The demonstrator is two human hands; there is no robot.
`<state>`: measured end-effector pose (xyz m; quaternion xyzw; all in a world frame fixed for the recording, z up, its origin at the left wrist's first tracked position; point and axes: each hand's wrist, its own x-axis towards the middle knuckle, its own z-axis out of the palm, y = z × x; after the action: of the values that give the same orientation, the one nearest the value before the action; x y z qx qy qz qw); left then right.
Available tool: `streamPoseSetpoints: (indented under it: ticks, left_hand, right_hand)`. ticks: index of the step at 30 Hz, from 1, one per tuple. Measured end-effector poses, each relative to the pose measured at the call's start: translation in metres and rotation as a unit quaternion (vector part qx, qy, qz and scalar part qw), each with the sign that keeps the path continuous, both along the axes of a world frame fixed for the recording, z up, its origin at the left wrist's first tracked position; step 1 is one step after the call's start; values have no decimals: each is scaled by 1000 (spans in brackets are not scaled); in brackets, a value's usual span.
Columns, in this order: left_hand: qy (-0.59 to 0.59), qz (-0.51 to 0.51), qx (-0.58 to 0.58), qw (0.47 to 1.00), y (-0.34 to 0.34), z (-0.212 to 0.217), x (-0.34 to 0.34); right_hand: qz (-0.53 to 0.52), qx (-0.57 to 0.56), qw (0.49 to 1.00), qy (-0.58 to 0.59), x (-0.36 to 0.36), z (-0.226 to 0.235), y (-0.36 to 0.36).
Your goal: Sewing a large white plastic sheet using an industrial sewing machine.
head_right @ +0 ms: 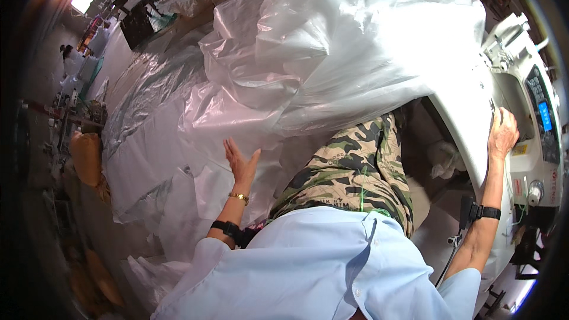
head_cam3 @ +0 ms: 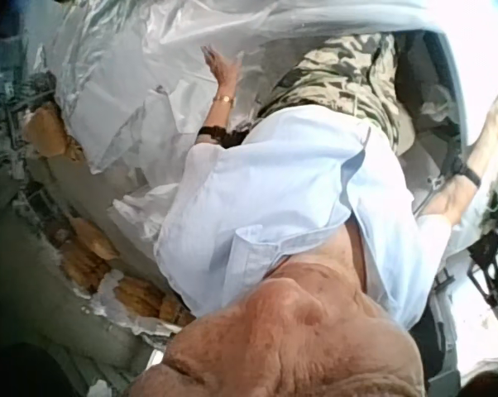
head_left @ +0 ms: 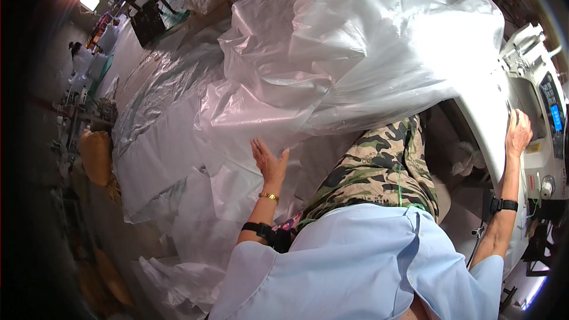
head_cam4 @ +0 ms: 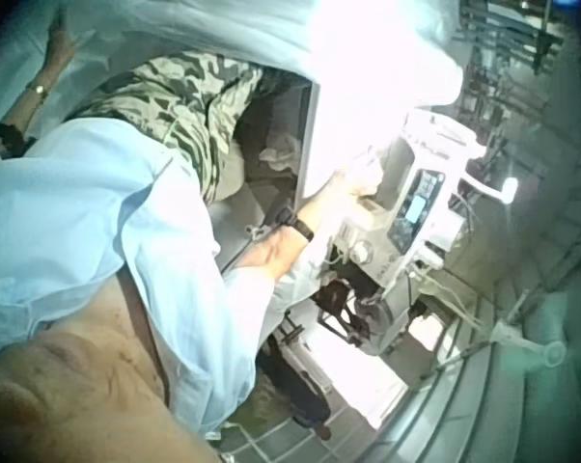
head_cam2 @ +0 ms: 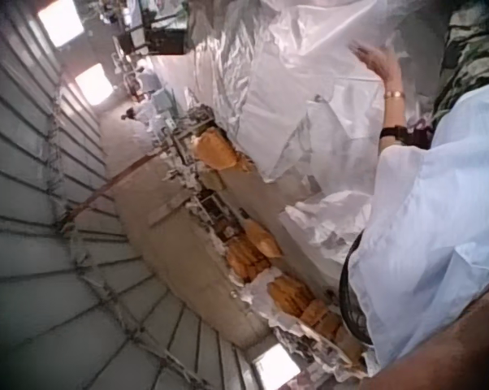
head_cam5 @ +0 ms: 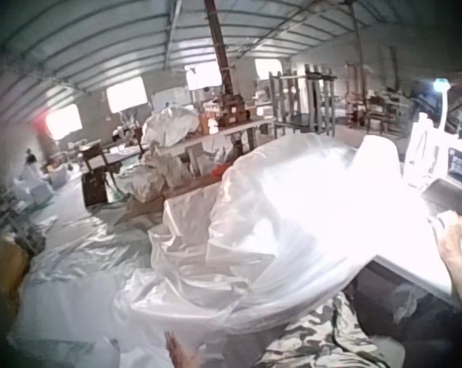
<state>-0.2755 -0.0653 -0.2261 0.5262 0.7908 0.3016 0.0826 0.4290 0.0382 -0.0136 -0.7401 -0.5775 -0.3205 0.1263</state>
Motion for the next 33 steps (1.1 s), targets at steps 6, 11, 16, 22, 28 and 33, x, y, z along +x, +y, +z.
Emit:
streamPoseSetpoints:
  ticks: [6, 11, 16, 22, 28, 33]
  left_hand:
    - [-113, 86, -75, 987, 46, -20, 40]
    - [-170, 222, -150, 948, 89, -39, 60]
    - [-237, 352, -157, 892, 101, -70, 55]
    - [-128, 337, -109, 926, 62, -120, 16]
    - [-212, 250, 44, 944, 42, -119, -36]
    - [-336, 35, 79, 938, 54, -25, -47]
  right_hand:
    - [17, 0, 1000, -2, 14, 0, 0]
    - [11, -21, 999, 43, 20, 2, -5]
    - [18, -8, 997, 69, 17, 8, -9]
    - [98, 39, 993, -47, -39, 28, -9]
    - [144, -2, 944, 297, -135, 12, 17]
    - [184, 10, 867, 463, -177, -3, 81]
